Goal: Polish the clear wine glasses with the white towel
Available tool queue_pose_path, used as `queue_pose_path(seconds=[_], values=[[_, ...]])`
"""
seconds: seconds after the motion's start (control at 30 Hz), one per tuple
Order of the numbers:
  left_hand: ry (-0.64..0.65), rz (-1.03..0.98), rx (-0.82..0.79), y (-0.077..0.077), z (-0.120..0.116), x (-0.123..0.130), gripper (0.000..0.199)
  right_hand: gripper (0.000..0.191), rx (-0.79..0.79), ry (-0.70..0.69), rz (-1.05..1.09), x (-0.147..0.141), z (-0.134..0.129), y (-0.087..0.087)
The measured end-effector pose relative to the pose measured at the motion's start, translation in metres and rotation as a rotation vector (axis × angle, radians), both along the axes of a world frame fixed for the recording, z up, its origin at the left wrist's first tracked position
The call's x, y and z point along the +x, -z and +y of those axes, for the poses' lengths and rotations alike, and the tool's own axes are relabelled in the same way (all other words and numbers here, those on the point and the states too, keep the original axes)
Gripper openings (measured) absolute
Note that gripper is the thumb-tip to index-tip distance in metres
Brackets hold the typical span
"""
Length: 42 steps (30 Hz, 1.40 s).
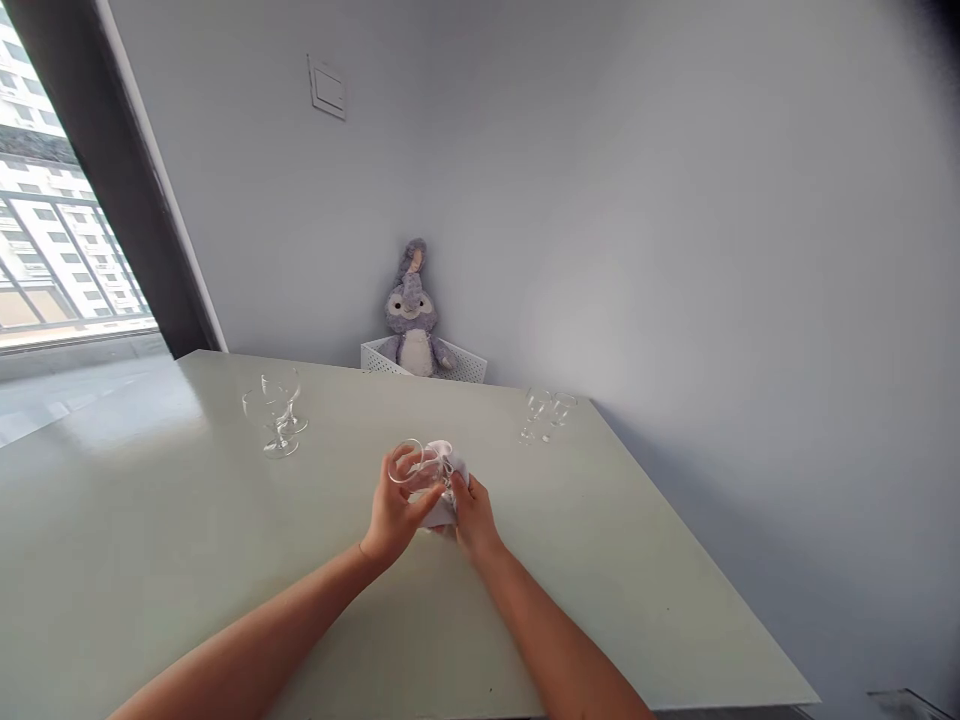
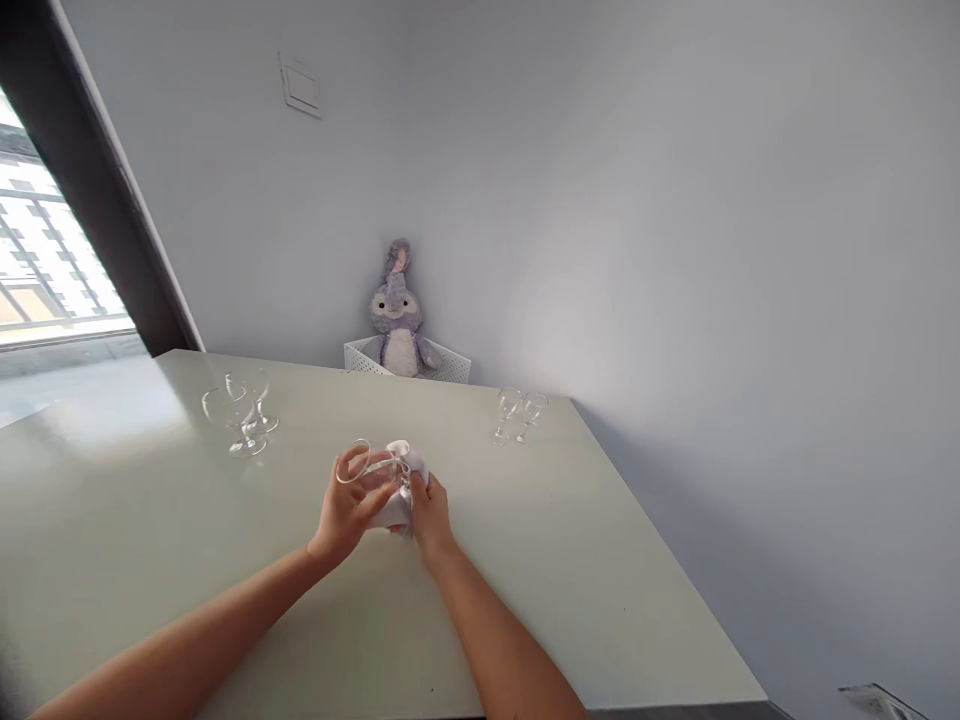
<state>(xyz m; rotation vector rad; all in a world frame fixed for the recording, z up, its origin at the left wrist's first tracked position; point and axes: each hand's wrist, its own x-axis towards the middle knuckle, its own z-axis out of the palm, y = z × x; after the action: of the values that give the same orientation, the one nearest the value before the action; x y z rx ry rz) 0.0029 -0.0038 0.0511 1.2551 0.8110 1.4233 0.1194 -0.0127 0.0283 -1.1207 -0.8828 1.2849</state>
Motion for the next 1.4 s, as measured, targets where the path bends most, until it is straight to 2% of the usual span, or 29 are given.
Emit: queue_pose_path(seconds=[0.1, 0.2, 0.3, 0.37, 0.43, 0.5, 0.57, 0.63, 0.67, 0.77, 0.87, 0.97, 1.03, 1.1, 1.2, 1.23, 1.3, 1.4], values=[[-0.06, 0.133, 0.09, -0.001, -0.001, -0.004, 0.056, 0.038, -0.11, -0.111, 0.236, -0.002, 0.002, -0.002], [-0.084, 0.175, 0.093, -0.005, 0.004, -0.009, 0.057, 0.041, -0.192, -0.179, 0.329, -0.003, 0.002, 0.002], [-0.126, 0.154, 0.12, -0.01, 0.011, -0.015, 0.055, 0.039, -0.27, -0.184, 0.273, 0.0, 0.003, 0.009], [-0.188, 0.106, 0.152, -0.014, 0.017, -0.02, 0.054, 0.038, -0.279, -0.237, 0.126, 0.004, 0.001, 0.011], [-0.265, 0.065, 0.188, -0.018, 0.022, -0.025, 0.053, 0.038, -0.17, -0.327, -0.142, 0.012, -0.003, 0.006], [-0.327, 0.046, 0.227, -0.022, 0.025, -0.03, 0.052, 0.036, 0.036, -0.306, -0.482, 0.022, -0.01, -0.007], [-0.347, 0.051, 0.285, -0.023, 0.026, -0.032, 0.052, 0.033, 0.219, -0.129, -0.771, 0.03, -0.016, -0.024], [-0.331, 0.085, 0.362, -0.02, 0.023, -0.03, 0.055, 0.032, 0.351, 0.047, -0.951, 0.035, -0.019, -0.042], [-0.307, 0.117, 0.402, -0.017, 0.02, -0.028, 0.057, 0.032, 0.412, 0.079, -1.019, 0.034, -0.019, -0.05], [-0.226, 0.257, 0.516, -0.008, 0.009, -0.019, 0.059, 0.027, 0.578, -0.023, -1.204, 0.023, -0.014, -0.061], [-0.15, 0.342, 0.652, -0.001, -0.001, -0.011, 0.064, 0.017, 0.616, -0.102, -1.266, 0.012, -0.009, -0.056], [-0.081, 0.46, 0.676, 0.004, -0.001, -0.005, 0.088, 0.017, 0.568, -0.003, -1.147, 0.022, -0.004, -0.046], [0.019, 0.665, 0.677, 0.011, 0.002, -0.003, 0.094, 0.02, 0.492, 0.127, -1.069, 0.047, 0.0, -0.04], [0.204, 0.887, 0.719, 0.02, 0.006, -0.001, 0.088, 0.026, 0.342, 0.272, -1.075, 0.085, 0.005, -0.032], [0.445, 1.056, 0.726, 0.035, 0.011, 0.0, 0.072, 0.031, -0.038, 0.474, -1.197, 0.151, 0.018, -0.018], [0.481, 1.074, 0.707, 0.039, 0.012, 0.0, 0.067, 0.03, -0.146, 0.512, -1.245, 0.172, 0.022, -0.012], [0.506, 1.078, 0.674, 0.044, 0.014, -0.001, 0.06, 0.027, -0.25, 0.536, -1.266, 0.207, 0.032, -0.001], [0.51, 1.074, 0.659, 0.044, 0.015, -0.002, 0.056, 0.024, -0.366, 0.538, -1.266, 0.24, 0.05, 0.011]])
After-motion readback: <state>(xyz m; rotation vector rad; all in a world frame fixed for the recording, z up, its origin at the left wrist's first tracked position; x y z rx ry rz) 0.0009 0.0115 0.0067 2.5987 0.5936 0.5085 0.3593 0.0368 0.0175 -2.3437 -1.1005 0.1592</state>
